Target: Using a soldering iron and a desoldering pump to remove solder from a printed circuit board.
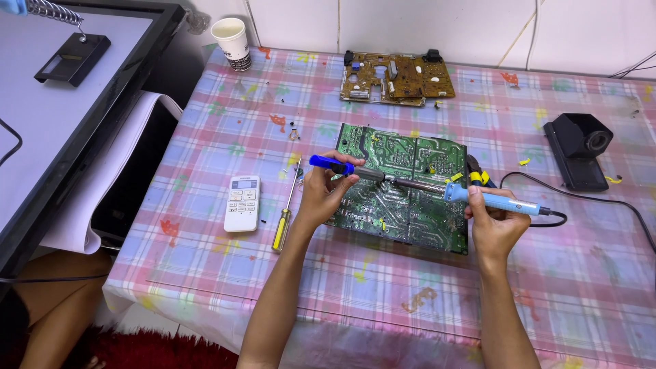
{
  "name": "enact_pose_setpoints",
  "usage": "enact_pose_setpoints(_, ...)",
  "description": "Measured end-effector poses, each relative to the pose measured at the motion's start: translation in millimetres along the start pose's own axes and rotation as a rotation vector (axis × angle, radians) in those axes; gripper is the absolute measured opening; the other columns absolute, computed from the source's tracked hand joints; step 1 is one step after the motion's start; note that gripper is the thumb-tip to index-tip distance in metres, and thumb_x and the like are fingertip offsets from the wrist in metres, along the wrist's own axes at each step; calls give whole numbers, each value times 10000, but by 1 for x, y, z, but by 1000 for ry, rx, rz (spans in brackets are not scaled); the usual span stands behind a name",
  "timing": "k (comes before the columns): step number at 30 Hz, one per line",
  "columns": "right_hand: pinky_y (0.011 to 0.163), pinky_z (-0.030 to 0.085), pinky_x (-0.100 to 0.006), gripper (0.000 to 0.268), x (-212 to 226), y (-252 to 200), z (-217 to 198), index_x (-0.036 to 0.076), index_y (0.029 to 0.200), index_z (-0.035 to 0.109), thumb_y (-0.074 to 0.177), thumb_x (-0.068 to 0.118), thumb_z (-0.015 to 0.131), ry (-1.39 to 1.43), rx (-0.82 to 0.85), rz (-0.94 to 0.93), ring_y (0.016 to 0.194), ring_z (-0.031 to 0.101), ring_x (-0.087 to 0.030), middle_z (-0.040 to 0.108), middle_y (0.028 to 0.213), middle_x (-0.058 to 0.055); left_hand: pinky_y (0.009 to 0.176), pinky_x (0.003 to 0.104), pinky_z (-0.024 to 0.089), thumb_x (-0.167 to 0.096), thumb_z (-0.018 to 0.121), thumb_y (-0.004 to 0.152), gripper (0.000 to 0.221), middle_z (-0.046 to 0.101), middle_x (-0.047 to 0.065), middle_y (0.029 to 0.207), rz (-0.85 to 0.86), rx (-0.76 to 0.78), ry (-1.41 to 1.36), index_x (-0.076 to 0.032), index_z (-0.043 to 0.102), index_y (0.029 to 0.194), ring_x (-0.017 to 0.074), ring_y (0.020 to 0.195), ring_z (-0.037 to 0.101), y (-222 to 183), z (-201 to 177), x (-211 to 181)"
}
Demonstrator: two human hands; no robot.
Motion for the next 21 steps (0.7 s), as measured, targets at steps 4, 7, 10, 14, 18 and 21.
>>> enact_pose_setpoints(4, 485, 477, -269, 120, -4, 0, -1, -74, 856, 623, 878, 9, 707, 19, -4, 24, 454, 541, -166, 521, 531, -162, 699, 324, 560, 21, 603, 829, 243, 629, 153, 948, 5, 37, 24, -7, 420, 987, 320, 925, 636, 1, 1, -5)
enact_pose_setpoints(7, 492, 493, -261, 108, -22, 1, -8, -63, 851, 614, 880, 12, 686, 85, -54, 85, 486, 557, -148, 535, 560, -133, 688, 321, 558, 12, 608, 830, 243, 626, 155, 936, 19, 66, 40, -4, 421, 984, 324, 912, 638, 5, 2, -9)
enact_pose_setpoints(10, 456, 499, -268, 114, -34, 5, -25, -55, 856, 605, 875, -2, 704, 148, -164, 108, 481, 553, -162, 548, 646, -133, 653, 296, 557, -9, 619, 831, 241, 619, 143, 932, 23, 101, 67, -8, 433, 985, 288, 862, 651, 9, 3, -10)
enact_pose_setpoints(14, 496, 466, -210, 113, -27, 9, -32, -7, 860, 579, 896, 71, 653, 112, -183, 208, 542, 530, -131, 568, 748, -83, 727, 288, 566, -126, 591, 867, 258, 597, 107, 999, 42, 353, 231, -67, 421, 1052, 225, 914, 643, 29, 23, -13)
enact_pose_setpoints(18, 487, 460, -204, 137, -24, 10, -35, -6, 843, 566, 899, 73, 664, 117, -198, 213, 532, 529, -137, 546, 710, -80, 735, 319, 578, -107, 624, 833, 233, 628, 99, 902, -6, 539, 353, -35, 486, 1006, 225, 790, 647, 57, 58, 9)
enact_pose_setpoints(21, 490, 469, -206, 145, -25, 10, -37, -2, 826, 549, 899, 63, 655, 126, -200, 192, 513, 514, -135, 567, 741, -105, 750, 340, 529, -126, 645, 817, 508, 673, 106, 979, -24, 585, 473, -104, 408, 1266, 198, 749, 644, 64, 78, 36)
Point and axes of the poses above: each hand's wrist, its own y-axis towards the middle knuckle, its own z-axis out of the palm, x = y × z, the point moved 7 cm from there along y, towards the middle knuckle
